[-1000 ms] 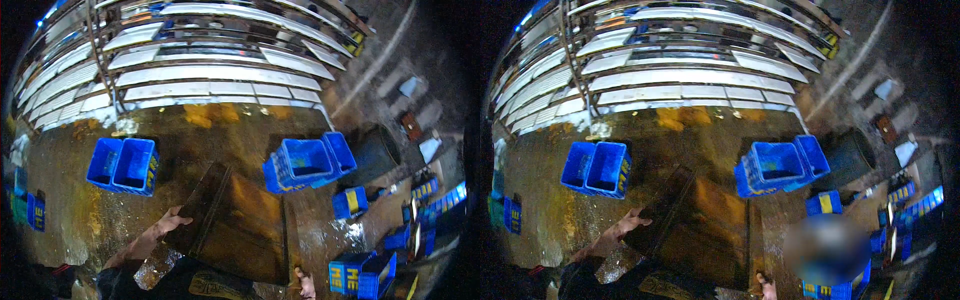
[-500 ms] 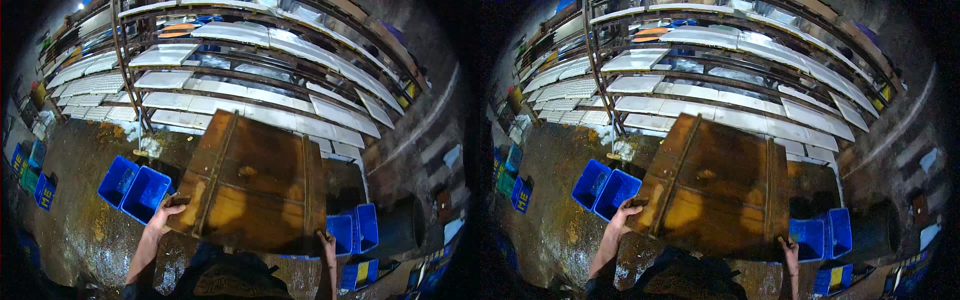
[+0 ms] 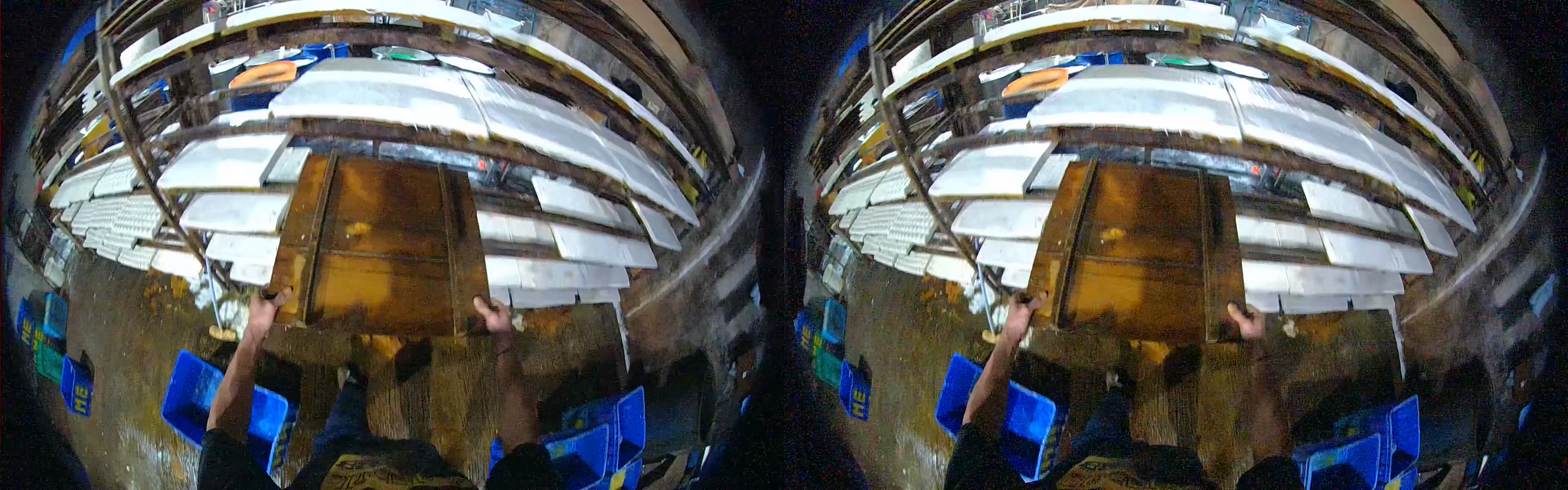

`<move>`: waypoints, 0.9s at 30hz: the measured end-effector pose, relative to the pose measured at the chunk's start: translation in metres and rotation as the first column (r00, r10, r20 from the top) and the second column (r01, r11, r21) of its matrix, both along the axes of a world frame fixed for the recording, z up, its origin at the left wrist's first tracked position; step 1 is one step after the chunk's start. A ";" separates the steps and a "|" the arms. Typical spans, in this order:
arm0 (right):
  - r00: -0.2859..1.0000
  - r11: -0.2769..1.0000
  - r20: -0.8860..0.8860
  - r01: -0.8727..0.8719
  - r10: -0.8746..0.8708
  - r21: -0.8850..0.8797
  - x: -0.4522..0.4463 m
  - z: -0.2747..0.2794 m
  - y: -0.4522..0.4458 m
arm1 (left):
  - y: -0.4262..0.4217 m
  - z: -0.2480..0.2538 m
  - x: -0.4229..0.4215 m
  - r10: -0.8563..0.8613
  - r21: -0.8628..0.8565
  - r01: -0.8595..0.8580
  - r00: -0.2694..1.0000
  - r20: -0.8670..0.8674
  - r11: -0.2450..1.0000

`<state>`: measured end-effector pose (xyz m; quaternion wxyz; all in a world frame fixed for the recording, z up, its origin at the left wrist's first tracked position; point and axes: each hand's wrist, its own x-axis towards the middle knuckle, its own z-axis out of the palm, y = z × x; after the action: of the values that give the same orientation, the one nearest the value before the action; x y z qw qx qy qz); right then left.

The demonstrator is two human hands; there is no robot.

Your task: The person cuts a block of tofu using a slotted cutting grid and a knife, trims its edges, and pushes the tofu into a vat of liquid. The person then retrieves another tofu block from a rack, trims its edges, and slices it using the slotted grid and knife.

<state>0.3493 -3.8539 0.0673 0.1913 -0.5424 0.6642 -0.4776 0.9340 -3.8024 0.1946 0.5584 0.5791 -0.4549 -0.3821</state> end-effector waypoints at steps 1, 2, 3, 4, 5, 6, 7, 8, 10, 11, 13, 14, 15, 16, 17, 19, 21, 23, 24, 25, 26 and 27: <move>1.000 1.000 -0.001 0.002 -0.002 0.000 0.005 -0.001 -0.029 | -0.031 0.005 0.004 -0.057 0.057 0.063 0.993 -0.103 0.996; 0.972 0.994 0.210 -0.103 0.108 -0.037 0.011 0.002 -0.048 | -0.057 0.008 0.007 -0.108 0.113 0.134 0.972 -0.207 0.984; 0.888 0.975 0.405 -0.193 0.220 -0.107 0.018 0.011 -0.071 | -0.080 0.013 0.000 0.007 0.080 -0.011 0.999 0.053 0.997; 0.752 0.949 0.579 -0.252 0.314 -0.188 0.026 0.016 -0.083 | -0.125 -0.040 0.025 -0.129 0.119 0.168 0.950 -0.285 0.979; 0.575 0.915 0.714 -0.293 0.400 -0.277 0.035 0.022 -0.097 | -0.157 -0.041 0.028 -0.113 0.128 0.155 0.952 -0.286 0.980; 0.574 0.917 0.718 -0.294 0.394 -0.268 0.049 0.047 -0.112 | -0.177 -0.042 0.030 -0.085 0.136 0.129 0.954 -0.289 0.982; 0.861 0.968 0.472 -0.242 0.187 0.059 0.070 0.097 -0.135 | -0.203 -0.043 0.037 -0.047 0.149 0.084 0.970 -0.238 0.985; 0.996 0.943 0.091 -0.055 0.026 0.329 0.080 0.131 -0.164 | -0.231 -0.038 0.041 -0.015 0.154 0.044 0.982 -0.188 0.987; 0.970 0.986 0.242 -0.047 0.007 0.159 0.092 0.132 -0.213 | -0.290 -0.029 0.046 0.151 0.035 -0.152 0.988 0.032 0.988; 0.968 0.998 0.249 -0.033 0.044 -0.048 0.078 0.093 -0.259 | -0.310 -0.018 0.043 0.149 -0.018 -0.148 0.987 0.055 0.989; 0.980 0.981 -0.045 0.195 -0.195 0.004 0.088 0.108 -0.275 | -0.329 -0.008 0.031 0.325 -0.081 -0.315 0.896 0.304 0.945; 0.934 0.944 -0.143 0.331 -0.327 -0.002 0.090 0.097 -0.278 | -0.322 -0.012 0.026 0.306 -0.077 -0.297 0.900 0.310 0.952; 0.779 0.843 -0.344 0.420 -0.525 -0.335 0.104 0.103 -0.265 | -0.307 -0.009 0.024 0.360 -0.063 -0.357 0.892 0.273 0.932; 0.774 0.836 -0.338 0.431 -0.536 -0.339 0.115 0.119 -0.255 | -0.299 0.003 0.022 0.424 -0.057 -0.423 0.877 0.225 0.904; 0.887 0.801 -0.072 0.373 -0.456 -0.468 0.125 0.142 -0.246 | -0.293 0.030 0.023 0.582 -0.320 -0.492 0.745 0.325 0.810; 0.935 0.748 0.342 0.290 -0.090 -0.597 0.157 0.190 -0.218 | -0.283 0.099 0.039 0.758 -0.642 -0.457 0.566 0.324 0.615; 0.811 0.796 0.545 0.179 0.214 -0.578 0.191 0.258 -0.198 | -0.317 0.167 0.065 0.540 -0.695 -0.422 0.840 -0.058 0.582; 0.693 0.851 0.679 0.182 0.244 -0.492 0.212 0.296 -0.200 | -0.362 0.215 0.102 0.311 -0.560 -0.248 0.950 0.018 0.790; 0.631 0.867 0.729 0.173 0.266 -0.467 0.220 0.307 -0.204 | -0.396 0.231 0.112 0.217 -0.451 -0.154 0.972 0.092 0.879; 0.614 0.866 0.730 0.146 0.300 -0.478 0.229 0.318 -0.207 | -0.425 0.238 0.128 0.113 -0.329 -0.058 0.982 0.151 0.943; 0.616 0.863 0.731 0.158 0.294 -0.481 0.233 0.325 -0.203 | -0.448 0.226 0.145 -0.236 -0.328 0.251 0.968 0.084 0.911; 0.624 0.887 0.751 0.194 0.219 -0.419 0.239 0.328 -0.197 | -0.463 0.239 0.137 -0.207 -0.120 0.306 0.836 0.508 0.944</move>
<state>0.5883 -4.0512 0.3957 0.3287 -0.3144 0.3768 -0.8069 1.0709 -4.2656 0.4337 0.4232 0.5320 -0.6902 -0.2481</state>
